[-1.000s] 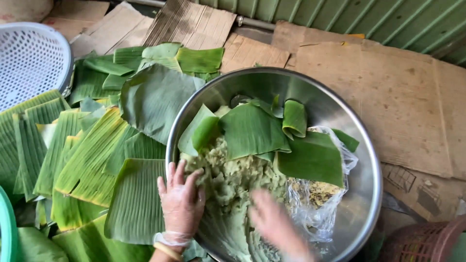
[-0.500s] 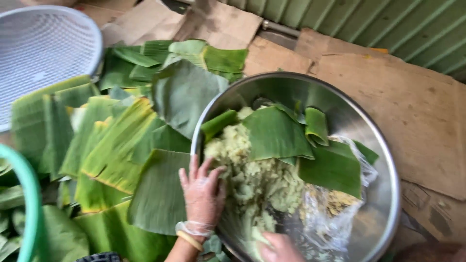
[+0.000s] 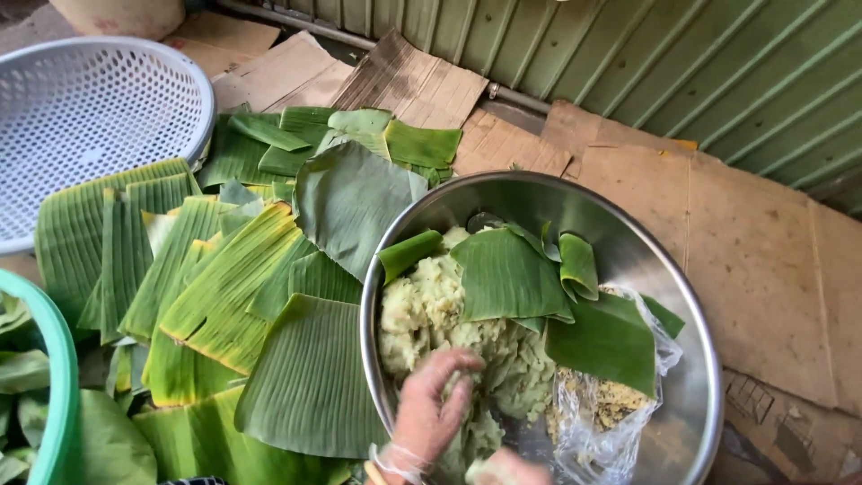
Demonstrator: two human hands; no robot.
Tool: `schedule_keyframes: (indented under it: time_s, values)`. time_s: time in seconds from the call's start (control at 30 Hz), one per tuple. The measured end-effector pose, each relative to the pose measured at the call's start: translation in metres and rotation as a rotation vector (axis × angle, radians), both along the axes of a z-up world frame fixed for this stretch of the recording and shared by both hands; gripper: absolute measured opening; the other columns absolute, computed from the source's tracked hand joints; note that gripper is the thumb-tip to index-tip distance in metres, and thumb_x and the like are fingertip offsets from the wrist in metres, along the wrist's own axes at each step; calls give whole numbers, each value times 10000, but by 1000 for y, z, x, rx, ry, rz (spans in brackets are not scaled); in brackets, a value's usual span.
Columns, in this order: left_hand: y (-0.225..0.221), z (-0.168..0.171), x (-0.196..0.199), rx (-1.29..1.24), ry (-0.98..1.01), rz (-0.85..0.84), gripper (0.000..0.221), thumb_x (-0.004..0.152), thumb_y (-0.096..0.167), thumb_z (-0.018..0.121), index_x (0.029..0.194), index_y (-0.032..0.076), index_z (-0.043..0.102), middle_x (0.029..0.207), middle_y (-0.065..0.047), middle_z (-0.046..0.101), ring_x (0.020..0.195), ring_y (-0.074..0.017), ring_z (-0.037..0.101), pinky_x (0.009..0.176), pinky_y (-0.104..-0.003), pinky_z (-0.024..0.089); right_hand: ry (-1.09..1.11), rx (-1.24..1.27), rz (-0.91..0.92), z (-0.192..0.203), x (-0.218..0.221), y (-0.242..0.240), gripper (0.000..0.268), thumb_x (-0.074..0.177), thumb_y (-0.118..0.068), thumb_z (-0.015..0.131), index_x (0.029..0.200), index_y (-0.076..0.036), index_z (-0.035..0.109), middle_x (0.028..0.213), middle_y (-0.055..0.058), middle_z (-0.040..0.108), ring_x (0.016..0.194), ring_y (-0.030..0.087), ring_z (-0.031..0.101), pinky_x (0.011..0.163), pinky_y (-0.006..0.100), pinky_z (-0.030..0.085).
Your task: The person is portioning a green food paste and placing it onto banana leaves to prepare for wrapping cakes.
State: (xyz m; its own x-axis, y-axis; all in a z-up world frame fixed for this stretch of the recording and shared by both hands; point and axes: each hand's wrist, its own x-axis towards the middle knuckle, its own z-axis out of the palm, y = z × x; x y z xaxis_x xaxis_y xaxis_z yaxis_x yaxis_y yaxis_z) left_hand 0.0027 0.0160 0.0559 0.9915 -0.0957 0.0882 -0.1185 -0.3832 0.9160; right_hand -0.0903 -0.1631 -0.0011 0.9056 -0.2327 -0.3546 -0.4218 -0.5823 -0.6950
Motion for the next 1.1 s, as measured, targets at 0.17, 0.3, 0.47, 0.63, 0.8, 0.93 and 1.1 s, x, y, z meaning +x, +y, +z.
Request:
schedule_keyframes:
  time_s: [0.17, 0.3, 0.47, 0.63, 0.8, 0.93, 1.1]
  values:
    - [-12, 47, 0, -924, 993, -5, 613, 868, 499, 529, 1321, 116, 687, 1428, -110, 700, 1298, -280, 654, 1064, -439, 540, 168, 568, -537, 195, 72, 43, 592, 908, -313, 553, 1367, 46, 657, 1006, 344, 715, 776, 437, 665, 684, 515, 546]
    - [-18, -13, -2, -1519, 752, 63, 663, 842, 578, 555, 1250, 72, 685, 1266, -213, 687, 1073, -342, 653, 994, -478, 540, 349, 1418, -609, 84, 86, 75, 491, 890, -282, 635, 1351, -118, 586, 1294, 146, 563, 1082, 242, 564, 832, 347, 553]
    - [-39, -69, 0, -1304, 730, 547, 191, 685, -156, 552, 697, -11, 676, 736, -225, 723, 612, -299, 689, 568, -358, 550, 22, -647, 351, -2, 49, 29, 409, 855, -606, 499, 1228, -463, 584, 722, 110, 727, 672, 428, 697, 612, 569, 495]
    - [-19, -7, 5, -1215, 815, 326, 228, 789, 70, 523, 916, 33, 710, 927, -155, 727, 754, -255, 637, 618, -345, 511, 129, -226, 211, 89, 76, 28, 345, 884, -264, 714, 1218, -287, 630, 1013, -41, 704, 829, 105, 733, 761, 273, 673]
    - [-21, -3, -3, -1165, 869, -3, 391, 874, 328, 696, 1195, 105, 703, 1115, -120, 705, 1003, -281, 666, 821, -388, 582, -18, -117, 209, 95, 92, 51, 349, 897, -103, 669, 1234, -180, 720, 1171, 18, 754, 977, 143, 783, 862, 219, 739]
    - [-23, -26, -7, -1100, 735, 132, 145, 979, 150, 698, 1094, 62, 697, 792, -100, 649, 531, -155, 556, 386, -249, 431, 184, 131, -27, 112, 100, 35, 271, 885, 0, 710, 1125, -103, 786, 1073, 111, 772, 644, 177, 698, 578, 260, 619]
    - [-24, -40, -8, -1083, 654, 264, 264, 939, 282, 667, 1103, 88, 741, 697, -56, 571, 470, -142, 522, 287, -287, 371, -450, 673, -260, 68, 62, -30, 214, 930, -108, 666, 1103, 17, 655, 537, 149, 573, 496, 227, 593, 595, 311, 462]
